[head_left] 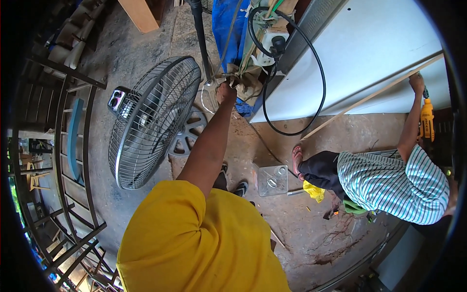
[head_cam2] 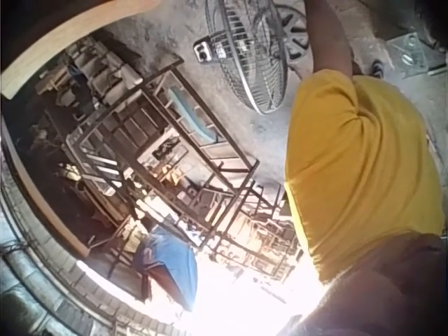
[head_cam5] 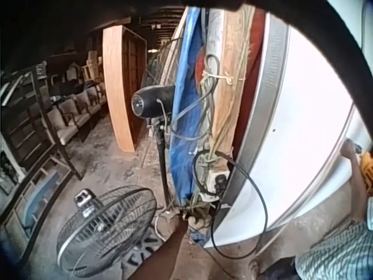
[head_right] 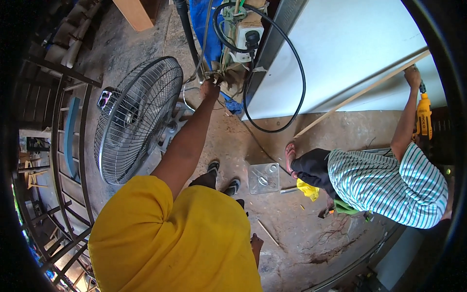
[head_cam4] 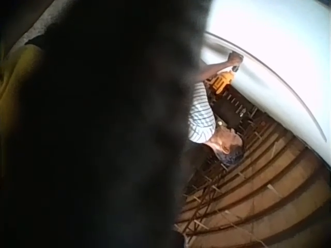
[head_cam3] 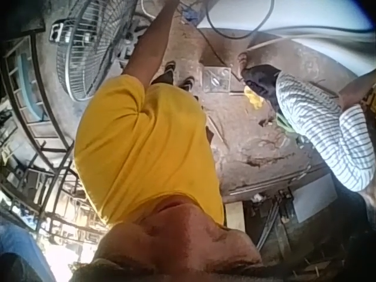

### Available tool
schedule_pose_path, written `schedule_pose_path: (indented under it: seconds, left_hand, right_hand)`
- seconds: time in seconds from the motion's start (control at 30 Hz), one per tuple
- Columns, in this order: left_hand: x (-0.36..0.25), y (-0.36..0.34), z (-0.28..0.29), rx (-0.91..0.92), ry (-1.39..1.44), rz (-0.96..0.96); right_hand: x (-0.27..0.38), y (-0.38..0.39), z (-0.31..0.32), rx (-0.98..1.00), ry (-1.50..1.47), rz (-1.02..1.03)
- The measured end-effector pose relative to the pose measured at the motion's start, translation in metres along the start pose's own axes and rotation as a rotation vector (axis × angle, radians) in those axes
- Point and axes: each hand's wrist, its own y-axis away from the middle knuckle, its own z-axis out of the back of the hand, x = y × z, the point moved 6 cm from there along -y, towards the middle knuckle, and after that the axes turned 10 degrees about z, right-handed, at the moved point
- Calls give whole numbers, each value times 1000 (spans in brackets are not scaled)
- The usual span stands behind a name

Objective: Installing a wooden stud onto a wall frame using a power drill and measuring for alignment.

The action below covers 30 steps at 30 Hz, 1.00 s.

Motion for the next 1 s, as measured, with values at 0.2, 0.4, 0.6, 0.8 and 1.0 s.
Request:
schedule_pose_path:
  seconds: [0.2,0.4,0.6,0.8,1.0]
  left_hand:
    - [-16,66,26,4,242,-29]
    - [-12,166,76,-116,339,-363]
    - [32,231,89,493,389,-320]
    - [81,255,82,617,380,-75]
    - [47,211,67,410,239,-342]
  right_hand:
    - [50,-1,-2,26,-23,-28]
    - [95,5,-3,49,-51,-63]
    - [140,13,-2,120,-68,-88]
    - [138,5,16,154,-2,-111]
    - [116,-6,28,185,26,-72]
